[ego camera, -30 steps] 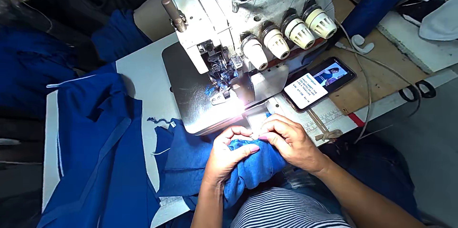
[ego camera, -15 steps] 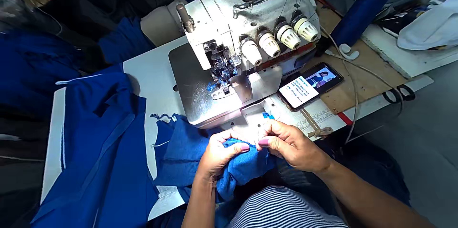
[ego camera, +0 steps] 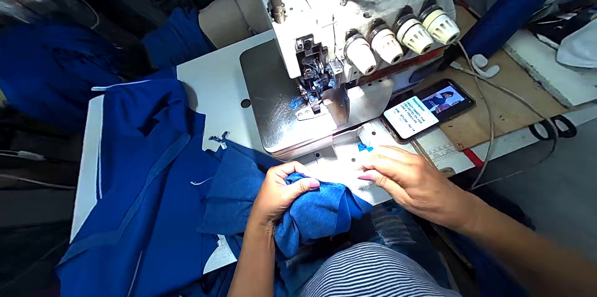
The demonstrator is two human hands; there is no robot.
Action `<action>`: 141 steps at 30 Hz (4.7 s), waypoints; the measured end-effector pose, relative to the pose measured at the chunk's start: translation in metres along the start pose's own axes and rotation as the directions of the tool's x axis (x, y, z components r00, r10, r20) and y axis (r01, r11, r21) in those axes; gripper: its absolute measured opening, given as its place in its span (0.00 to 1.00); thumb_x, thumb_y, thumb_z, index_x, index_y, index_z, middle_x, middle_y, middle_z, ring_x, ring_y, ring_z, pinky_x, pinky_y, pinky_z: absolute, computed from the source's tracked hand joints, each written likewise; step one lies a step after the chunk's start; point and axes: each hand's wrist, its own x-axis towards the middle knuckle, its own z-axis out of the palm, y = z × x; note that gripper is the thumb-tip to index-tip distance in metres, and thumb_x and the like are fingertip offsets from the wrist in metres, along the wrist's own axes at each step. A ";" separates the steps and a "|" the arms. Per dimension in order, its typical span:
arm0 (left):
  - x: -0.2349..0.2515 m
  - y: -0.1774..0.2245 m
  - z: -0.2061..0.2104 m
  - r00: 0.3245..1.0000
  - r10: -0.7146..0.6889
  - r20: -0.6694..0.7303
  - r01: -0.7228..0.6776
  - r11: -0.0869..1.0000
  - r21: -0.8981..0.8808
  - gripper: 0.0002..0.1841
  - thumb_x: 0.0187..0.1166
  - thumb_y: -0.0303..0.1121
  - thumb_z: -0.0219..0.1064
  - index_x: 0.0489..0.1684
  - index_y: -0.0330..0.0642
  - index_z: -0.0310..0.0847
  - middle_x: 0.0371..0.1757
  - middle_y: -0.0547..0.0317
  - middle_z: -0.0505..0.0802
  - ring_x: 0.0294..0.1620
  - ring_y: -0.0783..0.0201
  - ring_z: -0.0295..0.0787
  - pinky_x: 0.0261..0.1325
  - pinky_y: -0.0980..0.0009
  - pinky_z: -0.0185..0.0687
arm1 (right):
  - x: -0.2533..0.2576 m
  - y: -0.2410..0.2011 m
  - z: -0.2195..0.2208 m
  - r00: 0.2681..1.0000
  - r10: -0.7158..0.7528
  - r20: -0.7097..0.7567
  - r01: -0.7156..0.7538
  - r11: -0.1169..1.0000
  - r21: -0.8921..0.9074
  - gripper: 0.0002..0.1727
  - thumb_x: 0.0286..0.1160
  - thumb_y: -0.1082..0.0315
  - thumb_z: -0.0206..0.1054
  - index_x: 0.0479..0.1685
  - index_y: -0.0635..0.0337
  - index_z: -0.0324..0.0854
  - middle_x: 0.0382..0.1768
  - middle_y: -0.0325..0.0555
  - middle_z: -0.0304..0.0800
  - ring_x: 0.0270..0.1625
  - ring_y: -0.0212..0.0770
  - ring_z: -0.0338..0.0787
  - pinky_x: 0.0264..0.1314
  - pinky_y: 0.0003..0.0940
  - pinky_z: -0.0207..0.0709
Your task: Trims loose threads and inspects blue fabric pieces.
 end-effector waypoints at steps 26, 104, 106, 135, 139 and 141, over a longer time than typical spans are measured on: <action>0.006 -0.004 0.010 0.990 0.089 0.106 -0.098 0.991 0.090 0.05 0.77 0.23 0.69 0.42 0.45 0.86 0.43 0.65 0.92 0.47 0.72 0.88 0.54 0.75 0.85 | 0.029 0.006 0.022 0.974 0.066 0.218 -0.103 0.981 0.165 0.13 0.77 0.64 0.64 0.24 0.54 0.86 0.22 0.33 0.78 0.27 0.27 0.79 0.27 0.25 0.71; 0.012 -0.006 0.019 0.994 0.027 0.106 -0.050 0.974 0.220 0.05 0.63 0.28 0.82 0.33 0.41 0.93 0.36 0.62 0.95 0.36 0.73 0.91 0.41 0.78 0.88 | -0.004 -0.009 0.035 0.775 0.610 0.165 -0.570 0.561 0.600 0.08 0.82 0.70 0.66 0.32 0.58 0.83 0.17 0.37 0.84 0.17 0.26 0.82 0.20 0.18 0.76; 0.013 -0.005 0.020 0.996 -0.010 0.092 -0.011 0.975 0.223 0.02 0.66 0.27 0.79 0.31 0.41 0.93 0.35 0.63 0.95 0.36 0.74 0.90 0.41 0.79 0.87 | -0.004 -0.007 0.037 0.782 0.600 0.166 -0.567 0.577 0.588 0.10 0.83 0.69 0.65 0.31 0.57 0.83 0.16 0.37 0.83 0.17 0.26 0.81 0.20 0.18 0.75; 0.018 0.001 0.042 0.981 -0.139 -0.133 0.157 0.979 0.134 0.05 0.78 0.24 0.70 0.40 0.39 0.93 0.34 0.61 0.95 0.35 0.74 0.91 0.43 0.77 0.88 | -0.060 0.003 0.033 0.850 0.409 -0.332 -0.510 0.797 -0.324 0.14 0.77 0.65 0.65 0.50 0.67 0.87 0.42 0.59 0.87 0.48 0.63 0.89 0.52 0.56 0.83; 0.005 0.013 0.040 0.928 0.368 -0.056 -0.319 0.863 0.392 0.05 0.80 0.34 0.69 0.37 0.49 0.91 0.38 0.72 0.92 0.41 0.79 0.88 0.48 0.80 0.87 | -0.059 -0.013 0.024 0.824 0.401 -0.401 -0.466 0.881 -0.077 0.11 0.84 0.64 0.60 0.46 0.62 0.84 0.45 0.46 0.82 0.43 0.35 0.85 0.46 0.26 0.83; -0.002 0.070 0.029 0.876 0.476 0.070 -0.448 0.753 0.481 0.08 0.85 0.40 0.65 0.42 0.57 0.91 0.42 0.79 0.92 0.46 0.81 0.88 0.52 0.82 0.84 | -0.058 -0.031 0.021 0.802 0.485 -0.348 -0.382 0.865 0.324 0.10 0.87 0.59 0.60 0.50 0.56 0.79 0.42 0.35 0.83 0.36 0.23 0.85 0.37 0.17 0.83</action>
